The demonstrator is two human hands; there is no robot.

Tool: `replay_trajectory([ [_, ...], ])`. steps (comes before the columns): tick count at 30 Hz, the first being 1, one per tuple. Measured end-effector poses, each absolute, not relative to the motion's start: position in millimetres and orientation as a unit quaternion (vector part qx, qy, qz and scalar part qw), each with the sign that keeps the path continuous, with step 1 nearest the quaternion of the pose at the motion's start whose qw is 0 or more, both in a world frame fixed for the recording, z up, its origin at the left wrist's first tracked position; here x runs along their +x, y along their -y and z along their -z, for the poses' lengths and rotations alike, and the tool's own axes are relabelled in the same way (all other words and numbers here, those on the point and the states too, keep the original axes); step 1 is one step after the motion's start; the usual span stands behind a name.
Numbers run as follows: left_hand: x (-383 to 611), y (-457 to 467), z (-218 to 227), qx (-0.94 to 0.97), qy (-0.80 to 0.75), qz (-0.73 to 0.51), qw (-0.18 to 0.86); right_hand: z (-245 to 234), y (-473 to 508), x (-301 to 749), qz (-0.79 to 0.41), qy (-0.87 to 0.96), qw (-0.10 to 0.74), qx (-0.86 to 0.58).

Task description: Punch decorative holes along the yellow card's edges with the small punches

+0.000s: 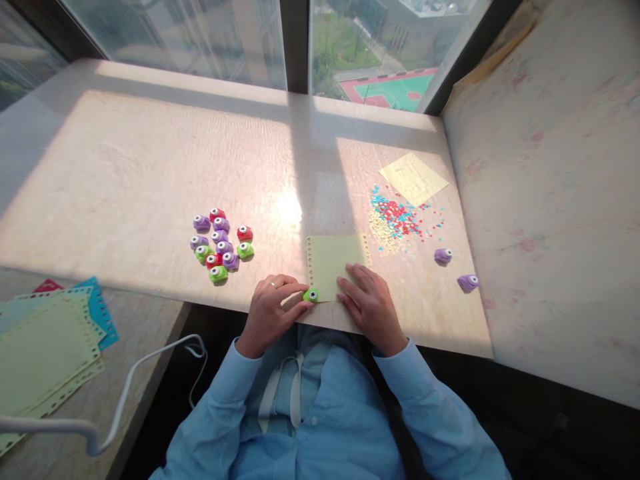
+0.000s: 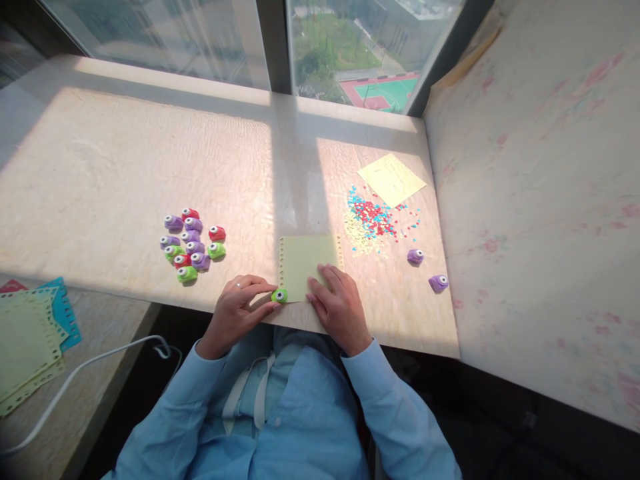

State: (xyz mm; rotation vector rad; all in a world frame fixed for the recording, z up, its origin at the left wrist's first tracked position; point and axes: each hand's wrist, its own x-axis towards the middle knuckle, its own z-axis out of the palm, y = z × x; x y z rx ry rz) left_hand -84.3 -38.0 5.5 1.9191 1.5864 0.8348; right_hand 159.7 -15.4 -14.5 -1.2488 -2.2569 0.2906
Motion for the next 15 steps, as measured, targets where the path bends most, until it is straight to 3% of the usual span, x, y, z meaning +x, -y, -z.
replay_trajectory([
  [6,-84,38,-7,0.706,-0.585,-0.307,0.255,14,15,160,-0.117,0.834,0.279,-0.461],
  [15,-82,35,-25,0.486,-0.631,-0.465,0.387,8,16,165,-0.135,0.76,0.412,-0.484],
])
